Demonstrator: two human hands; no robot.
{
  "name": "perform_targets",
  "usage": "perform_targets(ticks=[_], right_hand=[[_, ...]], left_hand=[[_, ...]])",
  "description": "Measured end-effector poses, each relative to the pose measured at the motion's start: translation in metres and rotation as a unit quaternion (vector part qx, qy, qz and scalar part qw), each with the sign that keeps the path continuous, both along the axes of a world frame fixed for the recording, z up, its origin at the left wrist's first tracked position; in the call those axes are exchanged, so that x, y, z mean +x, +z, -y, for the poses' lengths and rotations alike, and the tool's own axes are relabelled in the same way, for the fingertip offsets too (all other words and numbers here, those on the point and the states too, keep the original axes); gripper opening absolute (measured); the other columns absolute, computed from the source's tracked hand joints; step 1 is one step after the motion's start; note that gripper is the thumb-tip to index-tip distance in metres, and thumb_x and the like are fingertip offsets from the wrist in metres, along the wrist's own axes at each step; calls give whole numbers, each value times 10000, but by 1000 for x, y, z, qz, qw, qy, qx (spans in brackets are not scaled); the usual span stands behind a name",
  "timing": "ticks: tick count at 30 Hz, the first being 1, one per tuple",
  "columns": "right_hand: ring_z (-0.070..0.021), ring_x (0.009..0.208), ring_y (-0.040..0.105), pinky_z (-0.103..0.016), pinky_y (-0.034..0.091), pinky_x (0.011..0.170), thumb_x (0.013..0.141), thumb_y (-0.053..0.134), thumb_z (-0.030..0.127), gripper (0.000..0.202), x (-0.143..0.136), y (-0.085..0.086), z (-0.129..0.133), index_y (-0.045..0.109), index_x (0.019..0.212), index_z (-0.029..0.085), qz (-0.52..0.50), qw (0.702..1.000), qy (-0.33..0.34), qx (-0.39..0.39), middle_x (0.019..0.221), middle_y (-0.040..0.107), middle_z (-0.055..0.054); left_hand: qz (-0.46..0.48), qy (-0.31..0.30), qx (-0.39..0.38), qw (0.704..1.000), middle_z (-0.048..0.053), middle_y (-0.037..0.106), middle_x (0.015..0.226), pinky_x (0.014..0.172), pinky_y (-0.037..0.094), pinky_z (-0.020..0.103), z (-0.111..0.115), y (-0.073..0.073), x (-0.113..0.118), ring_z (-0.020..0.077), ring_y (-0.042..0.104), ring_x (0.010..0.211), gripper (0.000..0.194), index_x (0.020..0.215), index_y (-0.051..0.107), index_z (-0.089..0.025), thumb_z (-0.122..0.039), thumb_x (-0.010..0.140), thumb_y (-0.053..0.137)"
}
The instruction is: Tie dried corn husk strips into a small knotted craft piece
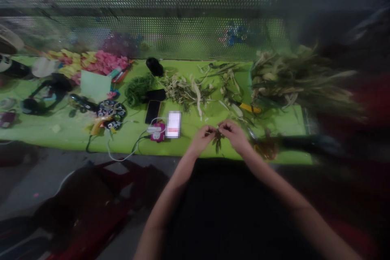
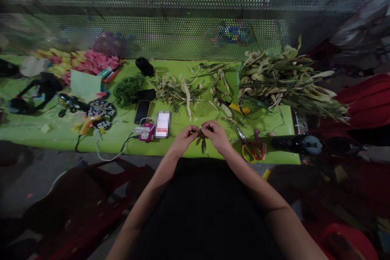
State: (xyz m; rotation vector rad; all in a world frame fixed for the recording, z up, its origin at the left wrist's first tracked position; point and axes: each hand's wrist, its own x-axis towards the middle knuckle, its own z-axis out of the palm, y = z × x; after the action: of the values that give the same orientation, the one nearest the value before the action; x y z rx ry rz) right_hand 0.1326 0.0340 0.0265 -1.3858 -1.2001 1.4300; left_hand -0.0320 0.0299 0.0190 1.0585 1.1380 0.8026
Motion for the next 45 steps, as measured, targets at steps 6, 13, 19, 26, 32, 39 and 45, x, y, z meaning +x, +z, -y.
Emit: perform_targets(ticks=[6, 13, 19, 26, 32, 39, 45], right_hand=[[-113, 608, 485, -261, 417, 592, 719, 685, 355, 189, -2, 5, 0, 604, 695, 185, -60, 997, -16, -48, 689, 537, 15], [-105, 561, 454, -246, 390, 553, 682, 704, 367, 204, -3, 8, 1, 611, 682, 185, -67, 994, -19, -87, 595, 544, 31], [-115, 570, 477, -260, 383, 555, 678, 682, 335, 159, -3, 7, 2, 622, 692, 189, -84, 990, -14, -112, 613, 573, 18], [-101, 538, 424, -260, 353, 550, 692, 671, 334, 157, -1, 7, 3, 620, 685, 185, -87, 989, -4, -122, 589, 541, 30], [-95, 535, 421, -261, 333, 549, 679, 718, 372, 219, -1, 2, 4, 619, 698, 178, -95, 988, -4, -118, 600, 532, 37], [-101, 528, 426, -263, 354, 557, 705, 683, 422, 246, 3, 1, 8, 593, 703, 193, -66, 991, 0, -119, 553, 498, 52], [-106, 505, 488, -268, 397, 560, 756, 654, 417, 235, 8, 5, 13, 571, 740, 197, -37, 990, 20, -132, 542, 540, 45]], left_hand=[[-32, 12, 33, 999, 20, 635, 844, 759, 465, 294, 0, -4, 5, 126, 584, 761, 116, 847, 600, -163, -221, 772, 667], [-79, 42, 86, 992, 33, 655, 842, 779, 468, 306, 3, 2, 8, 146, 602, 800, 138, 849, 605, -168, -253, 783, 691], [-71, 63, 170, 981, 50, 683, 905, 820, 476, 313, 8, 3, 9, 161, 621, 865, 126, 937, 671, -197, -250, 823, 658], [-95, 108, 217, 966, 54, 672, 878, 832, 470, 341, 14, 2, 12, 181, 604, 889, 82, 859, 691, -212, -275, 848, 639], [-41, 142, 95, 984, 40, 632, 872, 788, 485, 311, 20, 5, 17, 149, 594, 820, 130, 889, 601, -195, -324, 880, 599], [26, 206, 65, 976, 33, 604, 893, 821, 477, 281, 25, -3, 20, 133, 579, 849, 198, 893, 564, -195, -393, 896, 579], [47, 269, 50, 961, 24, 587, 872, 763, 493, 262, 30, -4, 23, 125, 579, 801, 190, 872, 552, -204, -390, 897, 577]])
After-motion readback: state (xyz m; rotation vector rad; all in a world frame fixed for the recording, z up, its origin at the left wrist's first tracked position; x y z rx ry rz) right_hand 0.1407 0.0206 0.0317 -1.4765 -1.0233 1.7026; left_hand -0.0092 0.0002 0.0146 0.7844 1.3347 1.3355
